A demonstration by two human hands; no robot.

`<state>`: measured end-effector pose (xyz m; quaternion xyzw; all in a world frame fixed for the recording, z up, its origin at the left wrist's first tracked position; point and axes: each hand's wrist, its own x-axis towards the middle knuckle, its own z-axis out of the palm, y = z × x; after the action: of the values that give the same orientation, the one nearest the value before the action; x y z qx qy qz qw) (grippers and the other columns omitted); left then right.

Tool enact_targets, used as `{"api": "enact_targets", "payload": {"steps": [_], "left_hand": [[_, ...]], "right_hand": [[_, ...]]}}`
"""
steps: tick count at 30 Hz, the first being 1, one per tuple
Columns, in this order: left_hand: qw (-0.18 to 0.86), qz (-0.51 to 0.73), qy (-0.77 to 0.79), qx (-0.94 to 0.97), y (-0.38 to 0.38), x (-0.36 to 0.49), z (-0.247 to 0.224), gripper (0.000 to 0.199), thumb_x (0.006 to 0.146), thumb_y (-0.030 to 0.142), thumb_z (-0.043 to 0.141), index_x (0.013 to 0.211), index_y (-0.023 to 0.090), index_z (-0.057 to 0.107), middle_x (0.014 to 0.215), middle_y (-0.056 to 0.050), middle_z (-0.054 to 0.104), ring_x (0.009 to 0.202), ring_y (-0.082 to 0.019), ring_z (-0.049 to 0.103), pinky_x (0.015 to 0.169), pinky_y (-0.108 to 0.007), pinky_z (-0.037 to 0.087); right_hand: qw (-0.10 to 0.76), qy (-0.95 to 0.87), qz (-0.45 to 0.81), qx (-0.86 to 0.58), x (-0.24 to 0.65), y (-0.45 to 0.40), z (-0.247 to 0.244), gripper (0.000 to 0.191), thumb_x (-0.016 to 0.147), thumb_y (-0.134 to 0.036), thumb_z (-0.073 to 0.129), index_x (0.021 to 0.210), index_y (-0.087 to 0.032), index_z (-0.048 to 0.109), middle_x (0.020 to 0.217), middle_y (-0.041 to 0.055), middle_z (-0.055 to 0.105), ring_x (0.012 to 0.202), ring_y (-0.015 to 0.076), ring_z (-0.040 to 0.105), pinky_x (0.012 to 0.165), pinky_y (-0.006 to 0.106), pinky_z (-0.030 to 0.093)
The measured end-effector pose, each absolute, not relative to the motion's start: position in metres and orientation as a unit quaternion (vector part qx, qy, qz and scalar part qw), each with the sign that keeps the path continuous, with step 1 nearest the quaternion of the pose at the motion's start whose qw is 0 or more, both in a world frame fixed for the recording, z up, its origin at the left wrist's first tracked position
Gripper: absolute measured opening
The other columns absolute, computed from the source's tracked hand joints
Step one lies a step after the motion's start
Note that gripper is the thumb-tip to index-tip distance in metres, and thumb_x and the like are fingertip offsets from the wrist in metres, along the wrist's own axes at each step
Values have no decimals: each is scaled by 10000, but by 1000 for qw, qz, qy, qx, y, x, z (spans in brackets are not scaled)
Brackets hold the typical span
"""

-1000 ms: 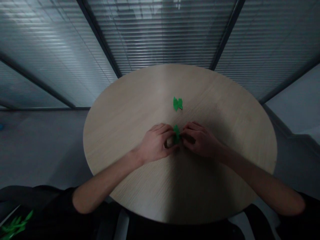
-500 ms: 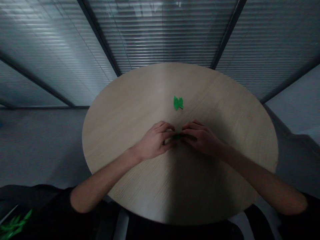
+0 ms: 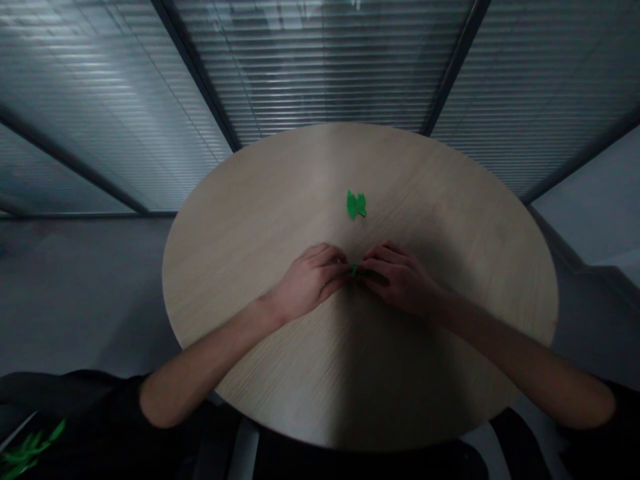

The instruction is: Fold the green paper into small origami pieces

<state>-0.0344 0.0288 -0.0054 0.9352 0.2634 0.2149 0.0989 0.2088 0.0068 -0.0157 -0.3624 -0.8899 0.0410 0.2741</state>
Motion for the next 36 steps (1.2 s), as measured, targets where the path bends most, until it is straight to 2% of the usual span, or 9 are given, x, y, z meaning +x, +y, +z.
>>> {"api": "enact_targets", "payload": {"steps": [5, 13, 20, 26, 36], "left_hand": [[101, 215, 273, 932, 27, -34, -5, 321, 1076, 297, 485, 1166, 130, 743, 1070, -139, 673, 993, -270, 625, 878, -401, 553], [129, 217, 279, 926, 29, -36, -3, 223, 1045, 236, 518, 1061, 151, 724, 1097, -121, 697, 1005, -258, 652, 893, -389, 564], [180, 225, 309, 906, 28, -34, -2, 185, 1025, 208, 551, 1035, 139, 723, 1072, -123, 656, 993, -252, 638, 884, -386, 561], [218, 231, 342, 885, 27, -31, -4, 117, 997, 185, 580, 993, 142, 689, 1066, -119, 625, 993, -251, 620, 907, -408, 554], [209, 236, 359, 878, 26, -30, -7, 137, 1008, 231, 587, 973, 144, 686, 1024, -120, 614, 987, -267, 592, 879, -446, 547]], "right_hand": [[253, -890, 34, -377, 203, 5, -17, 130, 991, -195, 635, 980, -170, 762, 936, 84, 714, 917, 247, 614, 918, 398, 513], [253, -884, 64, -387, 202, 4, -18, 129, 1011, -202, 595, 1000, -178, 721, 979, 86, 710, 944, 238, 623, 935, 390, 481], [240, -861, 95, -437, 196, 2, -13, 92, 969, -177, 623, 936, -160, 708, 943, 94, 690, 918, 245, 626, 915, 391, 475], [232, -841, 140, -469, 193, 1, -10, 73, 947, -157, 635, 945, -158, 708, 944, 86, 696, 911, 234, 644, 895, 374, 473], [248, -808, 182, -502, 190, 1, -8, 36, 922, -151, 669, 908, -156, 701, 891, 64, 705, 812, 202, 648, 805, 347, 460]]}}
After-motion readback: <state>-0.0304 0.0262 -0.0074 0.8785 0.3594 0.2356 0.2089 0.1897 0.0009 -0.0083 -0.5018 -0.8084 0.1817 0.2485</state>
